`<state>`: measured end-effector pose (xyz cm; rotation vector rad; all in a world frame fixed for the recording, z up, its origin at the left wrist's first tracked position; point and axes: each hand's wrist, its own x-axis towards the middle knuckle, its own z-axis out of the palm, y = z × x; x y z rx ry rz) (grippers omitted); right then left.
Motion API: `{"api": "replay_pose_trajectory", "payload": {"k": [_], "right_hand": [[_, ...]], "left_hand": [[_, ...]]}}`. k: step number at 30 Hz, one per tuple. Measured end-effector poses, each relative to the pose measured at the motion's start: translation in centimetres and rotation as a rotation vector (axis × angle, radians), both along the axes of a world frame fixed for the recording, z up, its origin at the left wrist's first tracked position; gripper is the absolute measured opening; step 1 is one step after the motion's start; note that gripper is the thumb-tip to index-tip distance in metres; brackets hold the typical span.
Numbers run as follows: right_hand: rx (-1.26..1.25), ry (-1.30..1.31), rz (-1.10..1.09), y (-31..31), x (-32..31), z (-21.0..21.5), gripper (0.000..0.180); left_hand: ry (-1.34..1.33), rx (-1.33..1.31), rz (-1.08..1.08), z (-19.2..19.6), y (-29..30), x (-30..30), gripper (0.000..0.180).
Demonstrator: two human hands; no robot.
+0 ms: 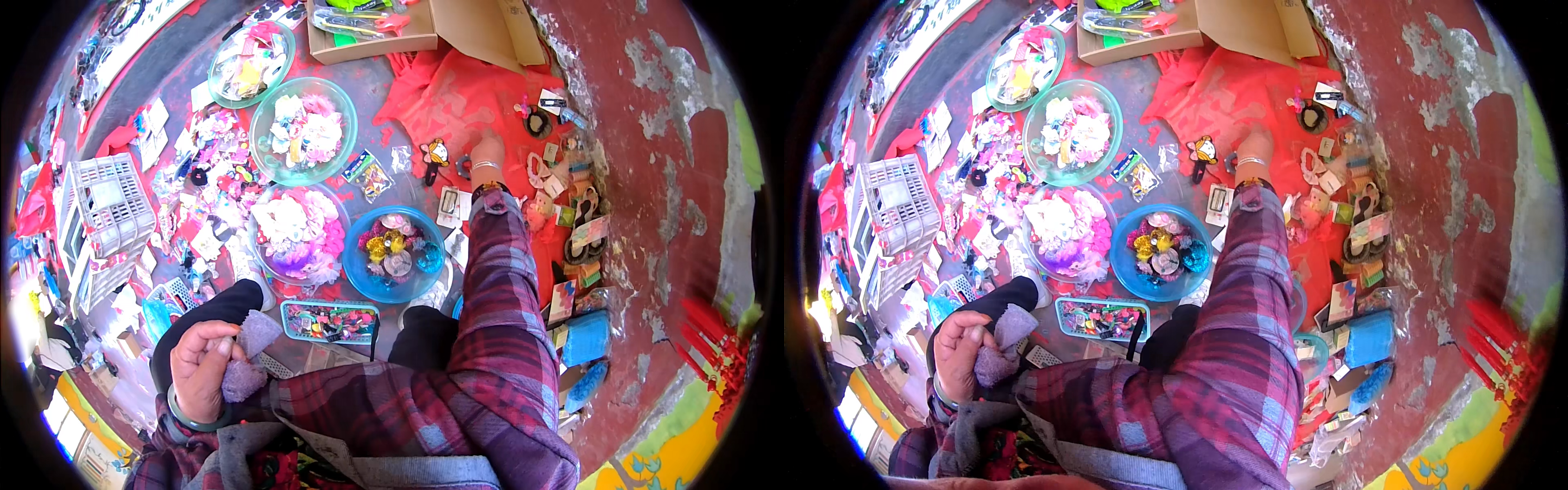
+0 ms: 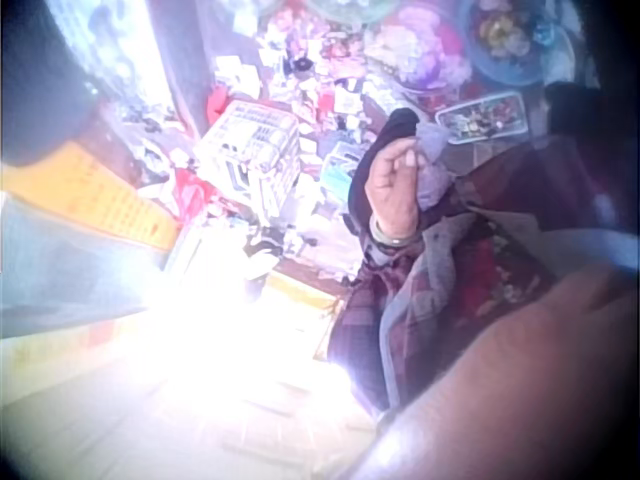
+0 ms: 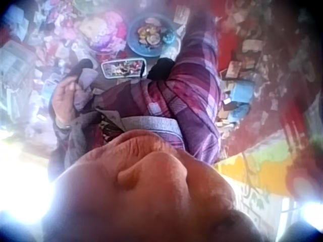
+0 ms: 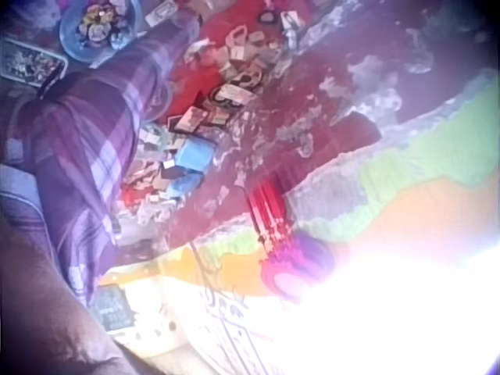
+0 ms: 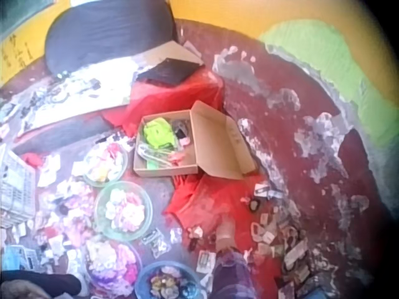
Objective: The person sits on the floor and sorts through a large pile of small colorful items, including toys and accessories. They pick up individual items, inspect them, and place them into various bowls and containers on the floor.
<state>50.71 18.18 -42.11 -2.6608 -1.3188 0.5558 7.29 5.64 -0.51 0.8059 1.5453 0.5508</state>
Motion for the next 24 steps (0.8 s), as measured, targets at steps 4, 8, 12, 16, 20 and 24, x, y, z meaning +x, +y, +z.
{"api": "replay_pose_trajectory", "payload": {"k": [4, 8, 12, 16, 20, 24], "right_hand": [[0.387, 1.083, -0.446, -0.5, -0.6, 1.9, 0.03], [0.515, 1.842, -0.287, -0.8, -3.9, 6.5, 0.036], [0.447, 1.98, -0.134, -1.3, -6.8, 11.1, 0.038], [0.415, 2.013, -0.077, -1.3, -9.0, 12.9, 0.034], [0.401, 1.9, -0.074, -2.1, -11.8, 13.6, 0.028], [0.363, 1.732, -0.165, -3.1, -13.1, 14.3, 0.023]], "left_hand": [[-0.013, 0.0, -0.018, 0.2, -0.3, -0.1, 0.015], [-0.036, 0.002, -0.033, 0.5, -1.6, -1.1, 0.016], [-0.057, 0.0, -0.052, 0.8, -2.7, -2.0, 0.017], [-0.094, -0.017, -0.067, 1.2, -3.8, -3.2, 0.017], [-0.109, -0.009, -0.091, 1.6, -4.8, -4.7, 0.018], [-0.115, 0.002, -0.084, 1.9, -5.0, -5.4, 0.018]]}}
